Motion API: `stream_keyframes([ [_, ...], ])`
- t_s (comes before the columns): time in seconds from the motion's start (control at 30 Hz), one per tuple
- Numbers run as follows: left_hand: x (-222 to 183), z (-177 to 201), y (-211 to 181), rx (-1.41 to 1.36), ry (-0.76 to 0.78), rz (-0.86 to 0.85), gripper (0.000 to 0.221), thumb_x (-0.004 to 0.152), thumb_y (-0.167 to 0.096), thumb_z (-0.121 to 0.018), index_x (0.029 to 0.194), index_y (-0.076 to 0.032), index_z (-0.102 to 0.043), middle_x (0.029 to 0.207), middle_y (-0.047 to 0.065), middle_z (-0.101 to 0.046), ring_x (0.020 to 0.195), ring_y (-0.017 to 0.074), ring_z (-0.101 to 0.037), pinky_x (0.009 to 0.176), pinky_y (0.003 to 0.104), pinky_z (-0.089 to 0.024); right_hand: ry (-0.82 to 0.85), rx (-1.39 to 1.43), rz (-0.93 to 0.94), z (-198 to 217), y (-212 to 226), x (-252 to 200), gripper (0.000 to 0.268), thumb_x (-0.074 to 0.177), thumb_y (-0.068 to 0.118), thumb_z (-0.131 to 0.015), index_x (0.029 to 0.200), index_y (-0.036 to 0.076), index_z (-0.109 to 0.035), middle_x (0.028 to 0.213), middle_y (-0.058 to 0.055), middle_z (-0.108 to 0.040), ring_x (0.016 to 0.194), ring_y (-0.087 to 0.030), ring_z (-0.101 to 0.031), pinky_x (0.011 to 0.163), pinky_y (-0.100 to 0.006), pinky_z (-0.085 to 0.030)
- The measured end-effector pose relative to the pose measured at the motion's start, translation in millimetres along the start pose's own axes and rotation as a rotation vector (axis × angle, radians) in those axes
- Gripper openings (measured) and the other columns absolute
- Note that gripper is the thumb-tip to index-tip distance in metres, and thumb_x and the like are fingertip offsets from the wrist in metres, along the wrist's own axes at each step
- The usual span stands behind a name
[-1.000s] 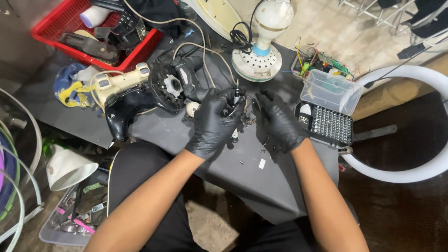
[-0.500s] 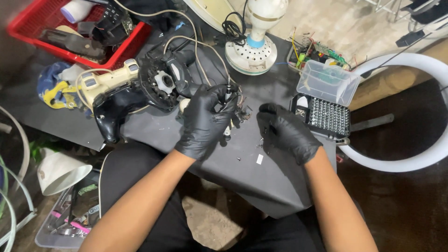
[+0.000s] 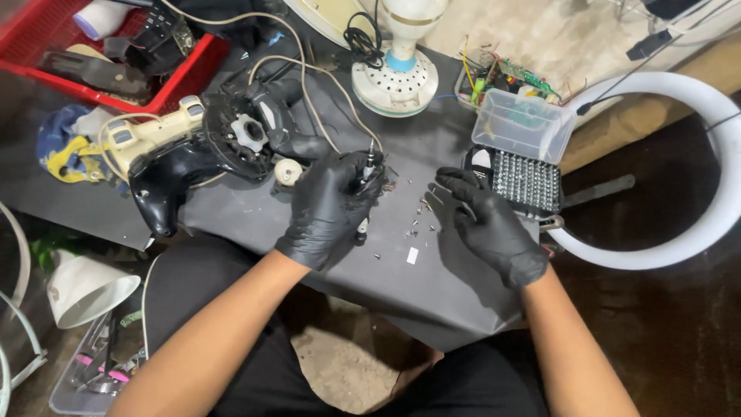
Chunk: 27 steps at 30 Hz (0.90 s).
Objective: Organizing small screws and electronic components into a plastic storage box on a repair bench.
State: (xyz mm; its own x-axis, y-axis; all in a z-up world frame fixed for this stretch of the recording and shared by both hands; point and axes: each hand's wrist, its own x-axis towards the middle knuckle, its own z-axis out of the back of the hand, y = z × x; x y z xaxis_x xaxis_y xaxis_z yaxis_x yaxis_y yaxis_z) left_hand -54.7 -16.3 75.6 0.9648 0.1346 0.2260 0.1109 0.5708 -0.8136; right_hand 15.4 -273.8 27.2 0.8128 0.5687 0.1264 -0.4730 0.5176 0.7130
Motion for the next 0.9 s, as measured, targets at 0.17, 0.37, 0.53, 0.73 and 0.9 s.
stream_keyframes([
  [0.17, -4, 0, 9, 0.030, -0.005, -0.078, 0.013, 0.090, -0.023, -0.068, 0.100, -0.016, -0.074, 0.079, 0.008, -0.075, 0.082, 0.0340, -0.074, 0.077, 0.046, -0.058, -0.045, -0.204, 0.068, -35, -13, 5, 0.046, 0.089, 0.013, -0.061, 0.134, 0.003, -0.061, 0.139, -0.024, -0.055, 0.132, -0.045, -0.053, 0.107, -0.050, -0.049],
  [0.37, -5, -5, 11, 0.090, -0.041, -0.096, 0.012, 0.089, -0.024, -0.070, 0.097, -0.016, -0.073, 0.082, 0.007, -0.074, 0.086, 0.0341, -0.073, 0.080, 0.046, -0.058, -0.052, -0.372, 0.101, -49, -11, 3, 0.043, 0.094, 0.023, -0.059, 0.131, 0.002, -0.060, 0.130, -0.022, -0.059, 0.126, -0.043, -0.058, 0.104, -0.049, -0.052],
  [0.53, -6, -12, 17, 0.131, -0.044, -0.158, 0.011, 0.090, -0.023, -0.070, 0.098, -0.016, -0.073, 0.081, 0.009, -0.073, 0.086, 0.0360, -0.072, 0.079, 0.047, -0.057, -0.074, -0.395, 0.105, -60, -20, 7, 0.051, 0.097, 0.029, -0.056, 0.141, 0.004, -0.051, 0.130, -0.028, -0.056, 0.127, -0.050, -0.054, 0.105, -0.055, -0.050],
  [0.73, -6, -19, 6, 0.149, -0.072, -0.174, 0.013, 0.088, -0.028, -0.071, 0.093, -0.016, -0.073, 0.080, 0.009, -0.072, 0.085, 0.0359, -0.072, 0.078, 0.046, -0.056, -0.187, -0.420, -0.018, -73, -35, 19, 0.044, 0.098, 0.024, -0.062, 0.129, -0.005, -0.053, 0.136, -0.033, -0.049, 0.136, -0.056, -0.042, 0.115, -0.058, -0.037],
  [0.9, -4, -24, 11, 0.194, -0.128, -0.257, 0.011, 0.089, -0.026, -0.071, 0.092, -0.016, -0.070, 0.074, 0.007, -0.069, 0.082, 0.0324, -0.070, 0.079, 0.041, -0.055, -0.163, -0.326, -0.095, -72, -27, 20, 0.039, 0.098, 0.022, -0.057, 0.126, -0.005, -0.057, 0.133, -0.026, -0.051, 0.134, -0.048, -0.047, 0.112, -0.053, -0.043],
])
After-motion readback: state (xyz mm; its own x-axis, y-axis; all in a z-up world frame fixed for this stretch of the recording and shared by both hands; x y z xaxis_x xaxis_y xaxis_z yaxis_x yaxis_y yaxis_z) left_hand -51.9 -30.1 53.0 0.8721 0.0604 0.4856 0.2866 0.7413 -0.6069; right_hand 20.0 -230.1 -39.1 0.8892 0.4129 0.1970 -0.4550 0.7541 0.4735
